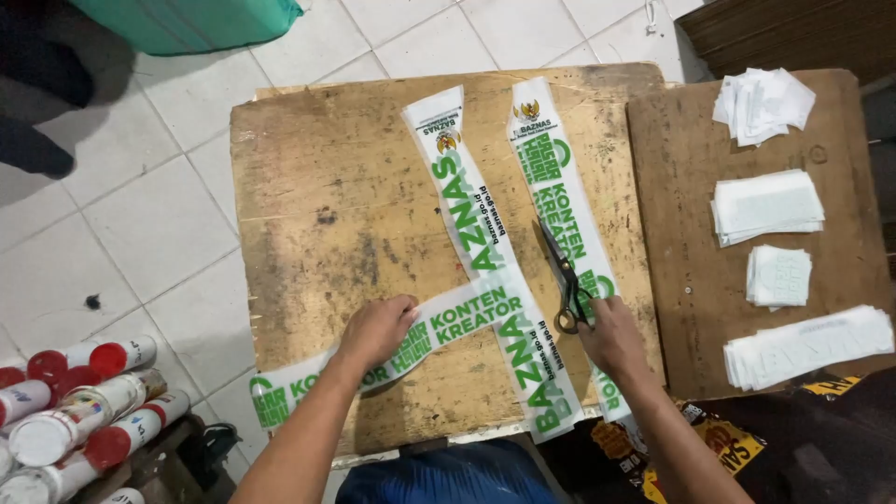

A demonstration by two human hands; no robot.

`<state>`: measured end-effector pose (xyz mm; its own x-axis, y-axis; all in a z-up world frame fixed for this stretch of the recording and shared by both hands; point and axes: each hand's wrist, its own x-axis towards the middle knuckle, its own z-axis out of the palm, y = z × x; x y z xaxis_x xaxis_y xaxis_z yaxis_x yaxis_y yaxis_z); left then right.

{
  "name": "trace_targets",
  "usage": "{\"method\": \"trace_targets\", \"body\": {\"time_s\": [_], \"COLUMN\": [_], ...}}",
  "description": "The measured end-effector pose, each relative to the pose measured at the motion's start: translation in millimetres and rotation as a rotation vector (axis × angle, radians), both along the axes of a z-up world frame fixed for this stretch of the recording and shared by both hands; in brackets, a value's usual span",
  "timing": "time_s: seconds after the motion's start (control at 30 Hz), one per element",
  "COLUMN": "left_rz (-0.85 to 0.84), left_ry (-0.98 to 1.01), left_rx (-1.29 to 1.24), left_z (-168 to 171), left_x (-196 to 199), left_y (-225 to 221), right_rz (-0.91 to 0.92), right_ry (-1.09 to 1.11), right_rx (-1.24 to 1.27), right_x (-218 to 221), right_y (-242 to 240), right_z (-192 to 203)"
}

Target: Cutting long printed strips into individual labels using scissors on a wooden workbench.

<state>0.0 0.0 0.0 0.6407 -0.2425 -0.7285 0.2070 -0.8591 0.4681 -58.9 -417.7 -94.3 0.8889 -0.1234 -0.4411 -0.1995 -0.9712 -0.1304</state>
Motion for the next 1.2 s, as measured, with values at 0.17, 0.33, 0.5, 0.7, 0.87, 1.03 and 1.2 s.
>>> {"method": "trace_targets", "body": {"time_s": [0.17,0.33,0.5,0.7,0.87,1.03,1.2], "left_rz": [0.022,0.051,0.141,0.139,0.188,0.213,0.231], "left_ry": [-0.010,-0.039,0.020,-0.019,-0.110,-0.093,-0.109], "left_rx": [-0.030,-0.078,-0.182,-0.240,-0.368,-0.386,-0.409], "left_z": [9.9,4.8,12.5,2.0,-10.1,-13.9,-13.3], "left_x": [0.3,-2.1,-4.4,-6.5,-14.3,-22.4,-28.8], "left_y": [1.7,7.4,14.0,25.4,33.9,28.4,21.8], "right_rz": [0.068,0.045,-0.215,-0.446,-0.562,-0.518,-0.454], "right_ry": [-0.181,-0.015,0.312,0.369,0.632,0.798,0.620], "right_rx": [-0.006,-0.073,0.151,1.210,0.990,1.055,1.308], "right_x": [10.1,25.0,45.3,-21.3,-120.4,-130.1,-115.9], "right_y": [16.9,26.0,1.9,44.1,104.3,159.0,182.9], "right_z": [17.2,15.5,4.9,115.6,120.4,114.0,102.3]}}
